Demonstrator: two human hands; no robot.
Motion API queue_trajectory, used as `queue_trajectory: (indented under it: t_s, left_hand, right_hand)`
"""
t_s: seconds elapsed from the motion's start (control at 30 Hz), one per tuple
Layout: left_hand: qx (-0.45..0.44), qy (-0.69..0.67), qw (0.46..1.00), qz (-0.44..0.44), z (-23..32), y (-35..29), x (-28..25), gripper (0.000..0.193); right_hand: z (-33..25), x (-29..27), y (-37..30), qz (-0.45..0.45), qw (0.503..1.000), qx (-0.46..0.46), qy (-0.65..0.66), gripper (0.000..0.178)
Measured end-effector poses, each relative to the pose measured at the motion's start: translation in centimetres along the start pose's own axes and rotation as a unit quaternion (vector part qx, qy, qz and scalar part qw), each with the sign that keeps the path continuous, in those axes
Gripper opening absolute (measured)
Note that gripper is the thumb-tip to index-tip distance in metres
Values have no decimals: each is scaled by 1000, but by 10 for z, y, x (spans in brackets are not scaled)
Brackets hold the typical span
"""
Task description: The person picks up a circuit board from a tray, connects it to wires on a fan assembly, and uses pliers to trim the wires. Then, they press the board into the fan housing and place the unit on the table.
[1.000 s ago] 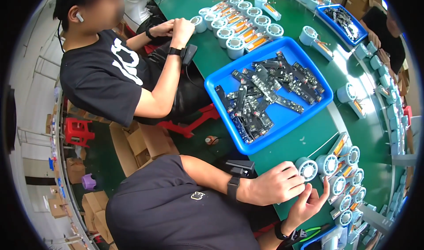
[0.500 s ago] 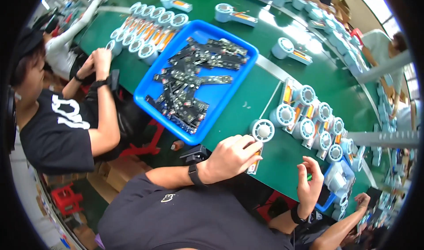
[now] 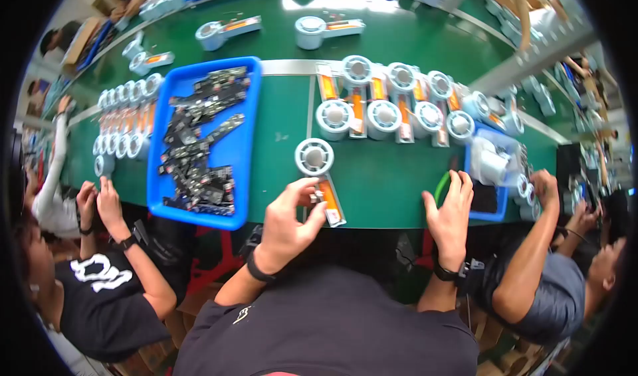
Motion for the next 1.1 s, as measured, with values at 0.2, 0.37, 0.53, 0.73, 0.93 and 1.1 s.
queue_trajectory:
  t_s: [0.2,0.37,0.53,0.73,0.93,1.1]
  left_hand:
    - [-61,23,995,75,-12,-14,-12,39]
    - [-3,-46,998,37,15,-65,-62,35]
    - [29,-43,997,49,52,-118,-73,36]
    - [1,-15,999,32,64,-113,-80,34]
    - [16,-8,999,34,39,-81,-78,31]
    - [-19,-1,999,34,18,-73,-69,29]
  right_hand:
    - [-5,27,-6,13,997,77,-3,65]
    - [-53,-10,-48,-53,995,53,69,40]
    - [-29,-13,-122,100,993,-62,-17,46]
    - [-57,-34,-121,139,982,-124,22,33]
    - [-67,-31,-89,49,996,20,66,51]
    - [-43,-4,-67,69,995,-40,55,43]
Point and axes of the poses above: each hand's wrist, its own y-axis towards the middle knuckle, its own x-axis out of the palm, z = x × y, the point moved 3 cm from there along y, towards the middle knuckle, and after that the axes turned 15 degrees about -y, right-handed, at the moved point
